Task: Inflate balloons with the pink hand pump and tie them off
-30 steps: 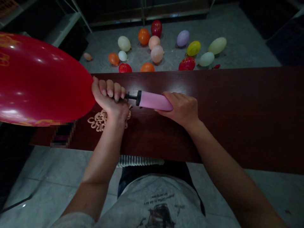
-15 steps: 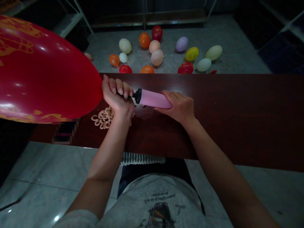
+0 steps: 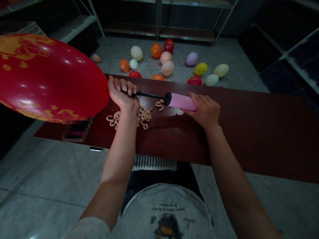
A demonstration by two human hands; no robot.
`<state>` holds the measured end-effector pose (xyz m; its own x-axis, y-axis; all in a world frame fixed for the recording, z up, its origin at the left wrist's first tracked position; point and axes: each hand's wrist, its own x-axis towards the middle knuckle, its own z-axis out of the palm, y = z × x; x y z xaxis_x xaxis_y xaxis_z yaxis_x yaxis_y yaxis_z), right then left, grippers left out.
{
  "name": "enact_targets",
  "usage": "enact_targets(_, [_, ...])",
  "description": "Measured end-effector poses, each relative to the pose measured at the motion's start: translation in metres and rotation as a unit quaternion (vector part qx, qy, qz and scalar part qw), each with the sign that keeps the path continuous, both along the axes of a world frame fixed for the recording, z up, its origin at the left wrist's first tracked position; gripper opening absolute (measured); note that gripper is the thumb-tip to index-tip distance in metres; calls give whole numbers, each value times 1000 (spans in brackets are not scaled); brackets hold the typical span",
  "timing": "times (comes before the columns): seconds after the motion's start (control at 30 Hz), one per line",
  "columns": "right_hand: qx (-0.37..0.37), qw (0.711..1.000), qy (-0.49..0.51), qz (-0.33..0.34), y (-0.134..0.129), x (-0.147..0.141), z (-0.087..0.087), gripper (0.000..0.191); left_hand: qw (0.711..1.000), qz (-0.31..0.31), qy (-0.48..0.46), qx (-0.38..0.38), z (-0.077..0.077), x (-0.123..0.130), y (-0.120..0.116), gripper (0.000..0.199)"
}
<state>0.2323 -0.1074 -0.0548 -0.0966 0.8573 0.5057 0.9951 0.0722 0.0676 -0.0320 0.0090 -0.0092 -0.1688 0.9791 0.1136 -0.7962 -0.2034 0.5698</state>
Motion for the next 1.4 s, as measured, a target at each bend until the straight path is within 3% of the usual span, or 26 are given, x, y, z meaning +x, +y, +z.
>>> enact_targets(0.17, [8, 1000, -3, -11, -3, 12, 5, 69, 996, 46, -30, -73, 15, -10, -5, 57])
enact_targets(0.47, [21, 999, 49, -8, -6, 9, 1, 64, 997, 72, 14, -39, 16, -3, -12, 54])
enact_targets(0.73, [-5, 997, 68, 20, -12, -12, 5, 65, 998, 21, 9, -64, 20, 35, -31, 52])
enact_targets(0.97, [-38, 993, 107, 37, -13, -32, 1, 66, 996, -34, 27, -75, 12, 63, -46, 53])
enact_targets(1.4, [3, 997, 69, 37, 0, -24, -4, 70, 997, -12, -17, -73, 21, 42, -35, 50])
